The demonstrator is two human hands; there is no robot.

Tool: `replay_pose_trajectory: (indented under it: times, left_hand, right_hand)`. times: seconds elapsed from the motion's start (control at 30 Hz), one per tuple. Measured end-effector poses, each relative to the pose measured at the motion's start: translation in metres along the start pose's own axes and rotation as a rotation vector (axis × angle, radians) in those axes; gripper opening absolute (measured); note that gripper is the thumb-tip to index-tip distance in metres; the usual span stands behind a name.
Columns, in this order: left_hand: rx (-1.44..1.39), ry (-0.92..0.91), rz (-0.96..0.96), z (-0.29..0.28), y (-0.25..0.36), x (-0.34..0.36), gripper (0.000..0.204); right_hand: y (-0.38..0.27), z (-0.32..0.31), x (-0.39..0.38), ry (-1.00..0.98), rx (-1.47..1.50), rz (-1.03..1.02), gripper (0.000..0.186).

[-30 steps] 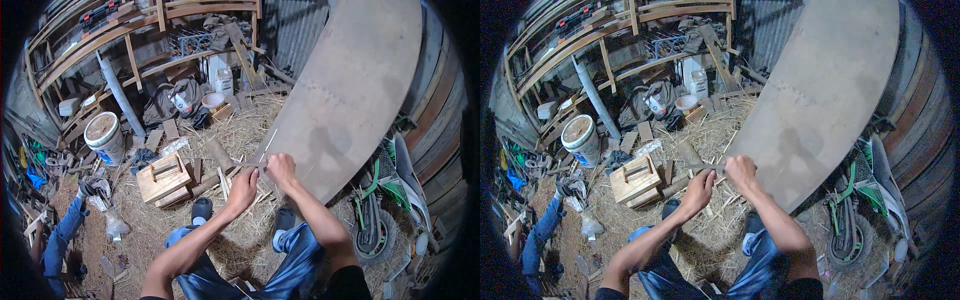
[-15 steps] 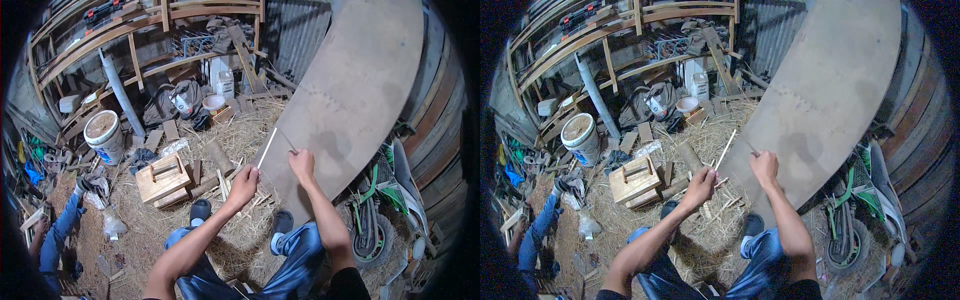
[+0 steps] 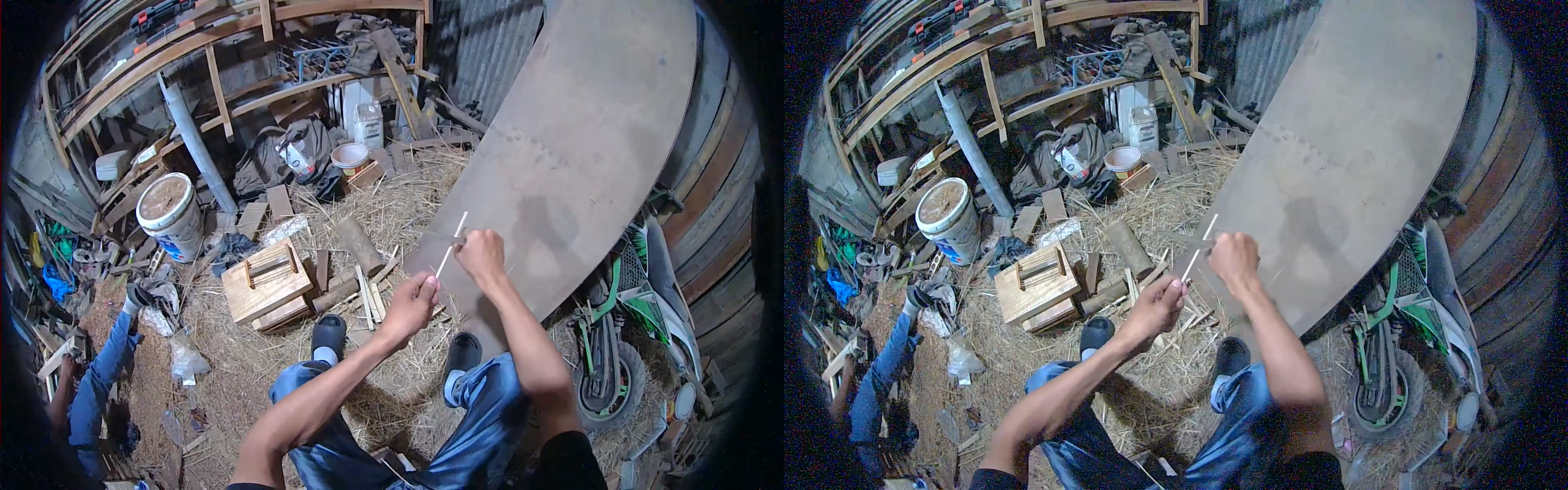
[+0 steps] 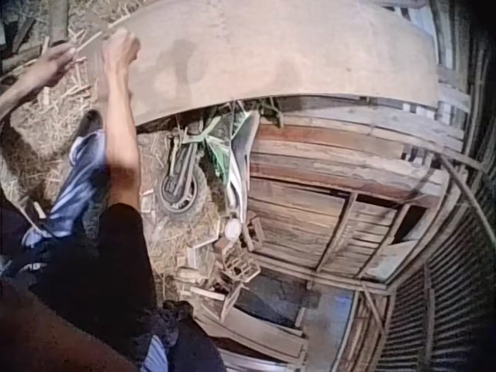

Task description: The person carves and shapes small pieces of wood using a knife while sitting on a straw-covered floor, eventually assembling them into a small wooden frame.

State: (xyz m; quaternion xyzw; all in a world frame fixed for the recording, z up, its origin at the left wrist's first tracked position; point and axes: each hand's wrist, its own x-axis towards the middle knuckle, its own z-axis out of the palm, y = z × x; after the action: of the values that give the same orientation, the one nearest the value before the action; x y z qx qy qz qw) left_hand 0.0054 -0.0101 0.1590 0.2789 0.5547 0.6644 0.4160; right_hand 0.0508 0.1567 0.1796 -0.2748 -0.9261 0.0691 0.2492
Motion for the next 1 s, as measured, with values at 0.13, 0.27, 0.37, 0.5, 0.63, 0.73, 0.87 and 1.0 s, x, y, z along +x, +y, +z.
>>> replay_pose_trajectory:
  times: [0.13, 0.27, 0.37, 0.5, 0.63, 0.73, 0.87, 1.0]
  left_hand:
    - [-0.102, 0.038, -0.062, -0.001, 0.006, 0.002, 0.020]
    - [-0.110, 0.046, -0.068, -0.013, 0.009, 0.011, 0.015]
    - [-0.077, 0.071, -0.054, -0.012, 0.011, 0.011, 0.015]
    - [-0.175, 0.115, 0.010, -0.009, 0.006, 0.014, 0.021]
    - [0.153, -0.006, 0.049, 0.001, -0.018, -0.015, 0.022]
    - [0.065, -0.070, 0.092, 0.016, -0.016, -0.016, 0.025]
    - [0.221, 0.187, 0.198, -0.001, -0.008, 0.016, 0.029]
    - [0.316, 0.223, 0.150, -0.009, 0.003, 0.025, 0.029]
  right_hand:
    - [-0.020, -0.008, -0.014, -0.105, 0.102, -0.053, 0.012]
    - [-0.023, 0.011, -0.021, -0.111, 0.037, -0.244, 0.011]
    - [-0.021, 0.013, -0.017, -0.030, 0.069, -0.220, 0.010]
    - [-0.013, 0.019, -0.007, -0.035, -0.150, -0.162, 0.011]
    - [0.035, 0.003, 0.014, -0.010, -0.096, 0.227, 0.017]
    - [0.067, 0.014, 0.007, -0.007, -0.047, 0.425, 0.020]
    - [0.050, 0.022, 0.004, 0.052, 0.103, 0.394, 0.025]
    - [0.005, 0.012, -0.008, -0.068, 0.199, 0.063, 0.026]
